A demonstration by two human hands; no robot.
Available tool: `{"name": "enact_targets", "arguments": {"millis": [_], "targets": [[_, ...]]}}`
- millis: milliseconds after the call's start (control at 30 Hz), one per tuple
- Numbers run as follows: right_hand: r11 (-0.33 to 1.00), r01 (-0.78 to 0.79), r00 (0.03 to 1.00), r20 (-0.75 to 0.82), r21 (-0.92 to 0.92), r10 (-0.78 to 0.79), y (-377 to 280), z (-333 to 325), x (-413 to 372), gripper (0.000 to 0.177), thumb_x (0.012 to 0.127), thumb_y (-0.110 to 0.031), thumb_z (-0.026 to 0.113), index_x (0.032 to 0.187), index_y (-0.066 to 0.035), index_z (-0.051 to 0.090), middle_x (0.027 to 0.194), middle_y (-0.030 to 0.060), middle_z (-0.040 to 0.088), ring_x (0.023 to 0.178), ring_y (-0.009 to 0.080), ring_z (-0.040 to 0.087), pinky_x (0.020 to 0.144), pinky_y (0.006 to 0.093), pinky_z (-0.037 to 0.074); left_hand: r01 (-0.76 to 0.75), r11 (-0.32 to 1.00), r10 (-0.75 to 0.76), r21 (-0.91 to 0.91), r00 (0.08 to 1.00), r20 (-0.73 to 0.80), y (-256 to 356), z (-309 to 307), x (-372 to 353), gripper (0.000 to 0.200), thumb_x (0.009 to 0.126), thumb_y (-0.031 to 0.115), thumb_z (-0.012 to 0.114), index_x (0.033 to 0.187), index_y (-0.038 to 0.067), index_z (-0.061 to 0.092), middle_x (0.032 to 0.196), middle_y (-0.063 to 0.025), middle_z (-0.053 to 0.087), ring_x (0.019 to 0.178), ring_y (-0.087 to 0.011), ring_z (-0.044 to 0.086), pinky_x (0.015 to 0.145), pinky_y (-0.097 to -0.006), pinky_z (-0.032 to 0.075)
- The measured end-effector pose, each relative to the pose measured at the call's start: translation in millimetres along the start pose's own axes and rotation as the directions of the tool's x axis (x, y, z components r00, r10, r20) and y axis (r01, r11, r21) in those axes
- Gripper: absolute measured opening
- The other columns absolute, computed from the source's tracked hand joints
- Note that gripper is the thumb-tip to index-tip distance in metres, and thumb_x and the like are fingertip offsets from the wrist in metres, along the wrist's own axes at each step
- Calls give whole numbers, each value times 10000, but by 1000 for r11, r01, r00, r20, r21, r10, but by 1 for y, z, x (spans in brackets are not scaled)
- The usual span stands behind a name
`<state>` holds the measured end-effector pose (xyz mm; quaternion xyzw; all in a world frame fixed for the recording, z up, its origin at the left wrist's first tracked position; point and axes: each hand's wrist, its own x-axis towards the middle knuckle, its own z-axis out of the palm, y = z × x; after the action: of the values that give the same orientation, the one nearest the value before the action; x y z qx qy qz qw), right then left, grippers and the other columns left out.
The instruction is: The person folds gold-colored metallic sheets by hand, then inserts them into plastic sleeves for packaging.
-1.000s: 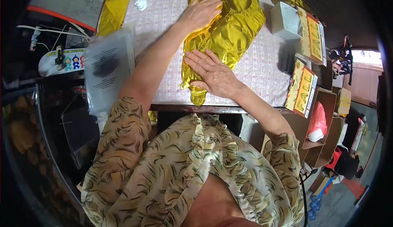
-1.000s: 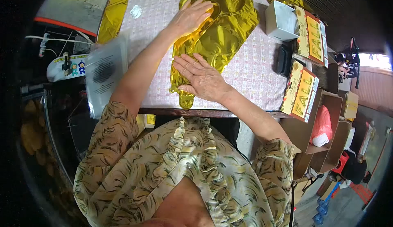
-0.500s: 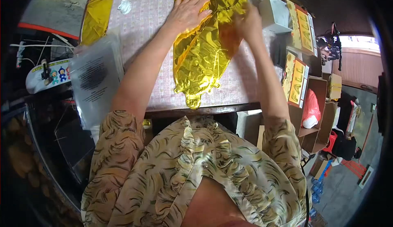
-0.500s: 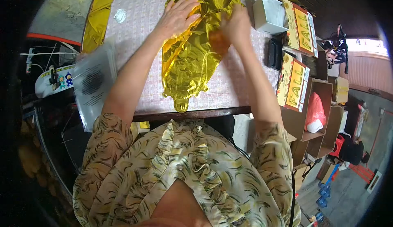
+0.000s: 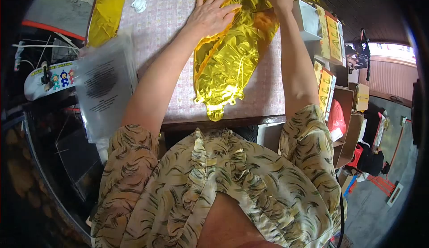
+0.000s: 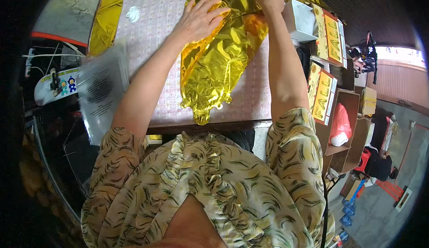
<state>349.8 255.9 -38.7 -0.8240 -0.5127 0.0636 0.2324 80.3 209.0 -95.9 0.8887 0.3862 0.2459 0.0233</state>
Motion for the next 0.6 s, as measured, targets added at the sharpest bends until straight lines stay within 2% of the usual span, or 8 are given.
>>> {"name": "enact_targets", "arguments": {"millis": [100,167,267,333,367,467,500,600], "targets": [[998,59,985,-163,14,-55,-28,-6,-1,335,857,-265,835,920,52,750,767,121,738,761,201,732,658,351,560,-11,1000,11,2,1000,-11,0,-1,-1,407,1047,426,459,1414,342,613,1539,-19,495,1478,-239,364,1218,-549,206],[993,-44,999,5,108,44,-63,-28,-18,440,801,-351,859,889,66,748,771,172,745,773,260,745,698,399,568,-14,1000,14,14,1000,-25,0,-2,0,405,1044,421,459,1404,334,624,1519,-22,511,1461,-242,383,1215,-546,212],[941,102,988,75,324,-133,-70,-18,-21,380,851,-323,827,963,36,772,853,181,770,809,306,756,746,423,580,-21,1000,21,22,1000,-7,1,-6,2,399,1037,409,464,1378,313,647,1471,-35,545,1416,-250,433,1207,-543,225],[173,-132,900,191,976,-392,-54,17,-16,614,860,-355,838,1364,-71,635,1124,156,767,863,385,741,829,454,608,-17,1000,17,20,1000,18,2,-8,2,394,1032,403,470,1363,301,659,1444,-44,564,1386,-255,464,1203,-542,233],[175,-132,899,193,976,-394,-43,19,-23,614,860,-355,838,1364,-71,635,1124,156,767,863,385,741,829,454,608,-17,999,16,32,1000,23,1,-8,2,393,1029,400,473,1356,294,664,1418,-52,577,1359,-262,489,1199,-539,241],[775,458,880,-99,434,-465,-1,14,-64,294,919,-126,636,1191,-109,748,1061,165,758,947,372,740,866,430,576,0,999,-1,46,1000,25,2,-8,0,394,1025,403,476,1347,284,669,1377,-66,599,1321,-275,525,1190,-537,256],[836,537,842,-132,108,-524,10,17,-80,351,940,-66,577,1232,-173,740,1110,142,750,977,378,733,882,430,574,5,999,-6,46,1000,27,2,-9,1,396,1024,409,475,1344,280,670,1361,-72,608,1309,-281,537,1185,-538,263],[832,554,823,-153,11,-546,12,24,-116,460,887,-23,576,1237,-267,746,1240,47,677,1141,312,614,1003,477,427,3,999,-5,54,1000,29,2,-9,1,398,1020,415,483,1347,282,669,1338,-86,623,1302,-289,545,1184,-542,265]]}}
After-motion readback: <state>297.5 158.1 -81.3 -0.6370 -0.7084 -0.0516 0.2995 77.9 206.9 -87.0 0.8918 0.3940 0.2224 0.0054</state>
